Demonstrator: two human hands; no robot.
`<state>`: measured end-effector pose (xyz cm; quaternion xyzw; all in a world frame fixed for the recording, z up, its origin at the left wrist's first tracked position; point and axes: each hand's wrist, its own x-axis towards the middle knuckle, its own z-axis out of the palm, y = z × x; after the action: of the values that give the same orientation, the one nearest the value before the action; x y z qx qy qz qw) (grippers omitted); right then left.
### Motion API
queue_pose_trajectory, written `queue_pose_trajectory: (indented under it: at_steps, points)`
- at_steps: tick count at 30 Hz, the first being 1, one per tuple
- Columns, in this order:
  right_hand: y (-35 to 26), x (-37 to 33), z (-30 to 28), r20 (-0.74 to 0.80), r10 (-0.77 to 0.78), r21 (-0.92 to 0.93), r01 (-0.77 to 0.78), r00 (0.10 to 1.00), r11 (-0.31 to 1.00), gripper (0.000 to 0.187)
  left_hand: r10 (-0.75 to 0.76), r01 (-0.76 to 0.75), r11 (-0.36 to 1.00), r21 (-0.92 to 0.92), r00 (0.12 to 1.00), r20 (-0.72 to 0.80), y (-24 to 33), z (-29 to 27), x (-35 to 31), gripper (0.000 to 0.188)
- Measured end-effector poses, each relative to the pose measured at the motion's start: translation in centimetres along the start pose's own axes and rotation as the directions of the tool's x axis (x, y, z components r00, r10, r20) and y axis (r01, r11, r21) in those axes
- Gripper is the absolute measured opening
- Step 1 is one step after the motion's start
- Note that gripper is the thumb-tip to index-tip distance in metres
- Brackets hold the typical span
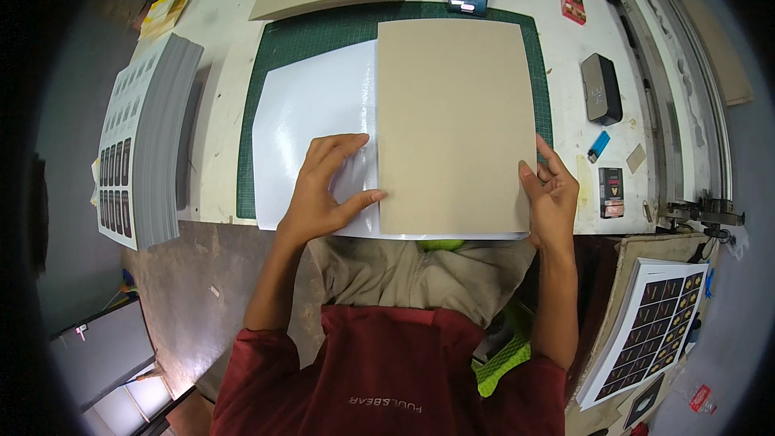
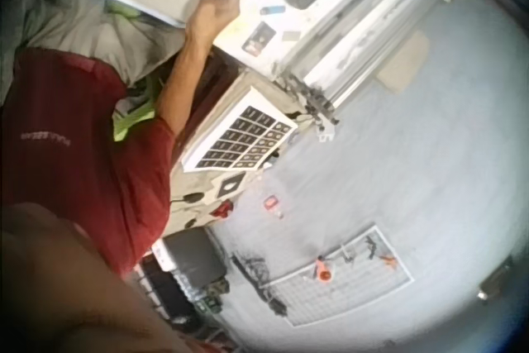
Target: The person repeatedly picks up a sheet of printed paper and a piece of cardboard, aligns them on a green cutting mat, and smooths the surface. They then lift the assembled unit and place it on a stack to the right. This cycle is repeated multiple times.
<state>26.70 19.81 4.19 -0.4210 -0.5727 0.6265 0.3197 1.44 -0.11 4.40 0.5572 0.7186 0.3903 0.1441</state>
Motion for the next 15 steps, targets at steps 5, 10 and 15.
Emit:
queue_pose_trajectory:
  at_steps: [5, 10, 15]
  points:
    - [0.5, -0.6, 0.9, 0.006, -0.054, -0.098, 0.054, 0.999, 0.994, 0.050, 0.055, -0.062, 0.989, 0.137, 0.997, 0.058, 0.0, -0.5, -0.7, 0.073]
    - [0.5, -1.1, 0.7, -0.027, -0.049, -0.121, 0.045, 0.998, 0.992, 0.051, 0.079, -0.092, 0.985, 0.145, 0.993, 0.093, -0.5, -0.1, -0.9, 0.075]
    - [1.1, -1.1, 0.8, -0.003, -0.064, -0.137, 0.063, 0.998, 0.989, 0.052, 0.073, -0.092, 0.983, 0.158, 0.990, 0.121, -0.9, 0.2, -1.1, 0.074]
